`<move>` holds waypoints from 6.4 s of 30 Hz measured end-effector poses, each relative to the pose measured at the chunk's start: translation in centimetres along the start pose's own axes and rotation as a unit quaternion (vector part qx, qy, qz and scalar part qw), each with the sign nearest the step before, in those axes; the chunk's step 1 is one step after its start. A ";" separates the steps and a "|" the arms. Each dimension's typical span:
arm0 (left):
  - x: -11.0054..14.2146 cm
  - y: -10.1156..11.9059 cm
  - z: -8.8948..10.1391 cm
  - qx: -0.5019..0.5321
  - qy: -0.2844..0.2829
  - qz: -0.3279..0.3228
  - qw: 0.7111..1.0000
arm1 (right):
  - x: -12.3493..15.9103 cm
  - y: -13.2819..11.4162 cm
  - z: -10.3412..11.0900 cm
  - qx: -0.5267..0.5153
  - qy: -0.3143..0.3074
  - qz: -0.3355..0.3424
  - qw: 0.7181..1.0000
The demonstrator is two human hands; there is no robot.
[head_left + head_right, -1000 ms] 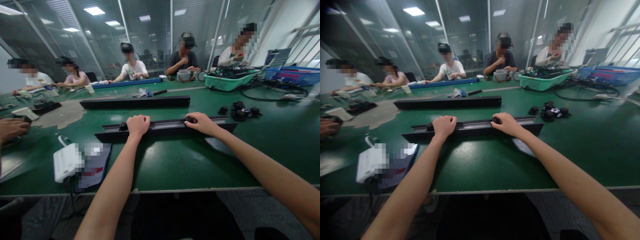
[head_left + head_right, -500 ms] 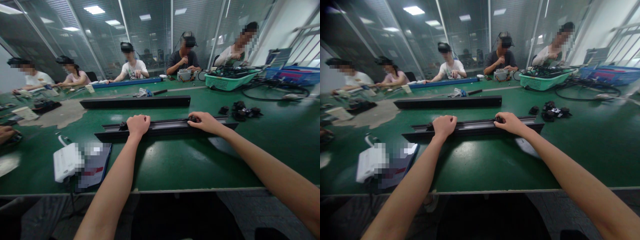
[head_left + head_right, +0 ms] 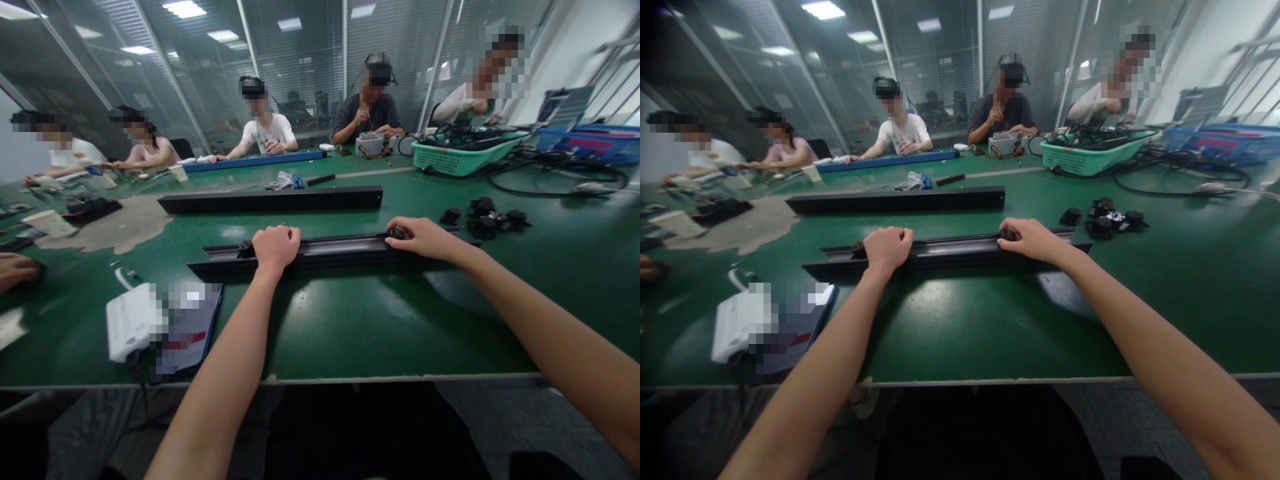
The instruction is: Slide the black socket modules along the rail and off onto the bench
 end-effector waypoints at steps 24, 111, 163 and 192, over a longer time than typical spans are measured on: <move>0.0 0.0 0.0 -0.026 -0.010 -0.002 1.000 | 0.3 -0.1 0.1 -0.023 0.024 0.000 0.999; 2.5 1.8 1.1 -0.020 -0.015 -0.140 0.990 | 2.1 -0.2 -0.2 0.012 0.092 -0.078 0.993; 1.8 1.3 1.1 -0.008 -0.024 -0.152 0.988 | 2.0 1.3 0.6 0.140 0.057 -0.163 0.975; 1.8 1.2 0.8 -0.002 -0.021 -0.153 0.988 | 2.6 2.8 1.4 0.165 0.019 -0.243 0.956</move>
Point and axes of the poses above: each hand's wrist, its own x-axis away from the middle knuckle, its own z-axis out of the back of the hand, y = z × x, the point moved 3 cm from there along -x, towards the middle knuckle, and after that the axes turned 2 degrees about x, right-handed, at the moved point
